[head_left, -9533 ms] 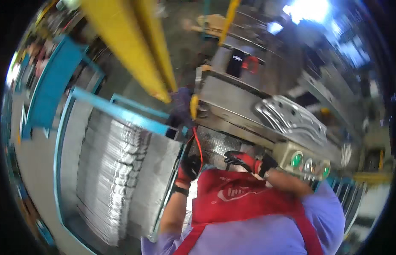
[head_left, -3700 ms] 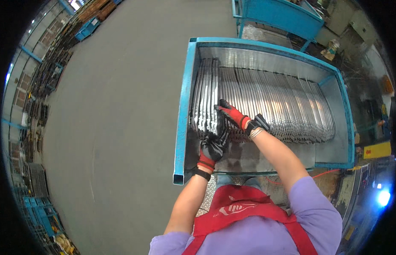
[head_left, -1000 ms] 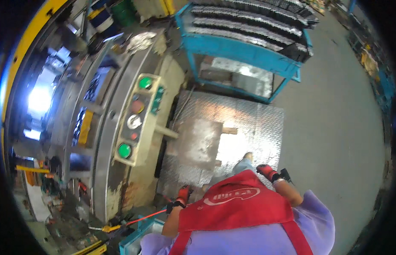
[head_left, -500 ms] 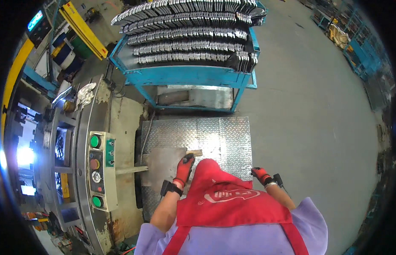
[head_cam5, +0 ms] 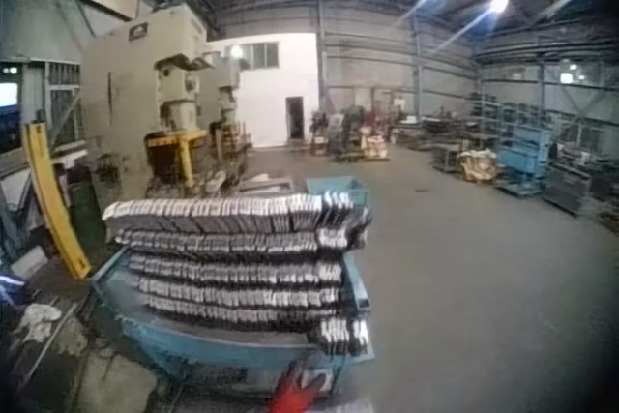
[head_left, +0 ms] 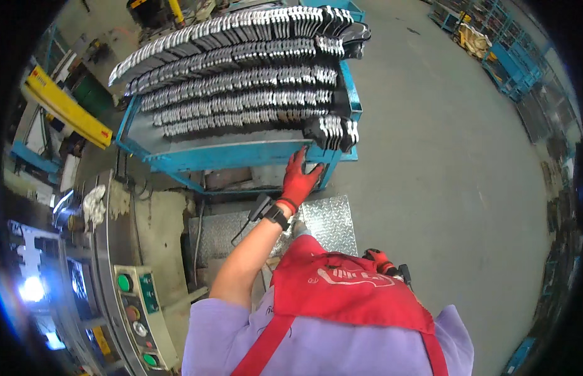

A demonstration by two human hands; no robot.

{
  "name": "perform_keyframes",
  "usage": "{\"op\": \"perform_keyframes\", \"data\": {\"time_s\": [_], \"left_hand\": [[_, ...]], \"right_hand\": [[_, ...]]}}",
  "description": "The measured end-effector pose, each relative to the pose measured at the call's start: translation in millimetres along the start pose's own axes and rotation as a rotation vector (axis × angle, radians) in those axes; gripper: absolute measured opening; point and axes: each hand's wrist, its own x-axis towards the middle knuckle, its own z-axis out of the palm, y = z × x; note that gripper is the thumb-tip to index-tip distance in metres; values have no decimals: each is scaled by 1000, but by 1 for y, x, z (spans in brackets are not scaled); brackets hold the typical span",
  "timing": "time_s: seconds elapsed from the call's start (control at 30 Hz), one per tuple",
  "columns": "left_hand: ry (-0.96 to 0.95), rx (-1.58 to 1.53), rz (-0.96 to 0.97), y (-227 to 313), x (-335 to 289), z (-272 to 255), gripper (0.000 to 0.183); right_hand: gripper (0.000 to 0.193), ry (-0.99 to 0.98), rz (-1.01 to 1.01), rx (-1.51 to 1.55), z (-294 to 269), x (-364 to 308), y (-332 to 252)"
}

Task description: Placing metal components into a pressing jig, operating the machine cycle, and stacking the finished parts into a storage bin.

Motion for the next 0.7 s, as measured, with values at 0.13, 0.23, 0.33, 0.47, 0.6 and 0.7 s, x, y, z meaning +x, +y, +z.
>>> {"op": "perform_keyframes", "data": {"time_s": [0.13, 0.23, 0.33, 0.47, 0.6, 0.7], "left_hand": [[38, 65, 49, 15, 77, 31, 70], [36, 54, 74, 22, 105, 52, 67], [-50, 188, 125, 27, 124, 62, 71], [-309, 508, 154, 57, 122, 67, 74], [-323, 608, 31, 72, 135, 78, 79], [-428, 658, -249, 71, 154, 68, 77]], "right_hand": [[28, 27, 835, 955, -36, 76, -16], [35, 17, 342, 585, -60, 108, -30], [52, 88, 236, 767, -109, 167, -105], [56, 1, 525, 1798, -152, 260, -143], [51, -91, -45, 1163, -120, 332, -122], [49, -280, -201, 975, -117, 359, -126]]}}
